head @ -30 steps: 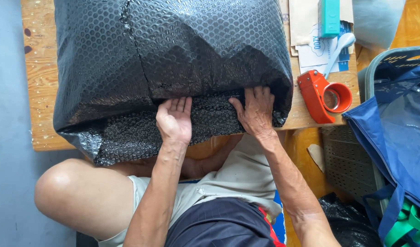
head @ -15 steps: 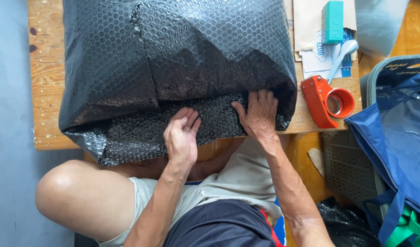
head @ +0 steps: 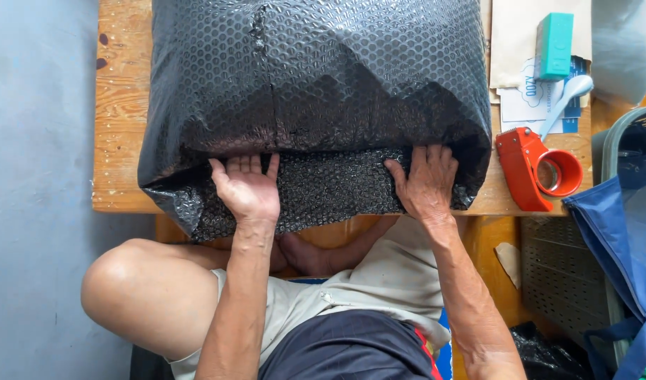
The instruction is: Sealing a large black bubble wrap package using a manual tape dispenser on a low wooden table.
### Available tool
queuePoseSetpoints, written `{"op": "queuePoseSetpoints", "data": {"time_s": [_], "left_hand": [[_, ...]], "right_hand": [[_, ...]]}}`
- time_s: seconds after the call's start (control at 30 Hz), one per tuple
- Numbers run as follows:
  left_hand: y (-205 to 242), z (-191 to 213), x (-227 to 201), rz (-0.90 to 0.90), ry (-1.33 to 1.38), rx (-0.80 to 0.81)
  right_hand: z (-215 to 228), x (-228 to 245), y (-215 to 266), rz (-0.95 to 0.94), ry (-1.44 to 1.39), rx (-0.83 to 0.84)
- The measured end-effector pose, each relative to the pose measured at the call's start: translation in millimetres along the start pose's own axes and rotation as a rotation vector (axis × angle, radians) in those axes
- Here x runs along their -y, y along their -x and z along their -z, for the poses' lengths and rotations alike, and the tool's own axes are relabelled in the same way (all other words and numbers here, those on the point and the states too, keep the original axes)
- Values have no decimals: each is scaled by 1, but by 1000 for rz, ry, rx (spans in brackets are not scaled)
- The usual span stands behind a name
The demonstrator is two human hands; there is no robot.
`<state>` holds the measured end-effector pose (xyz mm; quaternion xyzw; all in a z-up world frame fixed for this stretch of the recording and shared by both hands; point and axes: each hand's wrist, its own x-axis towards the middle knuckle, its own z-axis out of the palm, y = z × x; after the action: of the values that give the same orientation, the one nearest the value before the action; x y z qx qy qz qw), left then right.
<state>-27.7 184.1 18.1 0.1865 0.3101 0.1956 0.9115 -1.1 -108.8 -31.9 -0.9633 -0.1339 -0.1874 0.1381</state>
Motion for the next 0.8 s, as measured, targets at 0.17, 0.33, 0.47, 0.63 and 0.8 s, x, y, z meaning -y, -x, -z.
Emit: {"op": "queuePoseSetpoints", "data": {"time_s": [0.17, 0.33, 0.47, 0.63, 0.8], "left_hand": [[2, 1, -7, 17, -72, 66], [27, -31, -22, 32, -124, 106], [21, -27, -20, 11, -148, 146], [9, -8, -21, 26, -204, 175], [-7, 0, -24, 64, -284, 167]], "right_hand": [[3, 4, -1, -6, 1, 21], [-5, -1, 3, -25, 31, 12], [-13, -5, 6, -31, 28, 2], [-4, 4, 0, -8, 43, -26], [8, 1, 5, 57, -129, -115]]}}
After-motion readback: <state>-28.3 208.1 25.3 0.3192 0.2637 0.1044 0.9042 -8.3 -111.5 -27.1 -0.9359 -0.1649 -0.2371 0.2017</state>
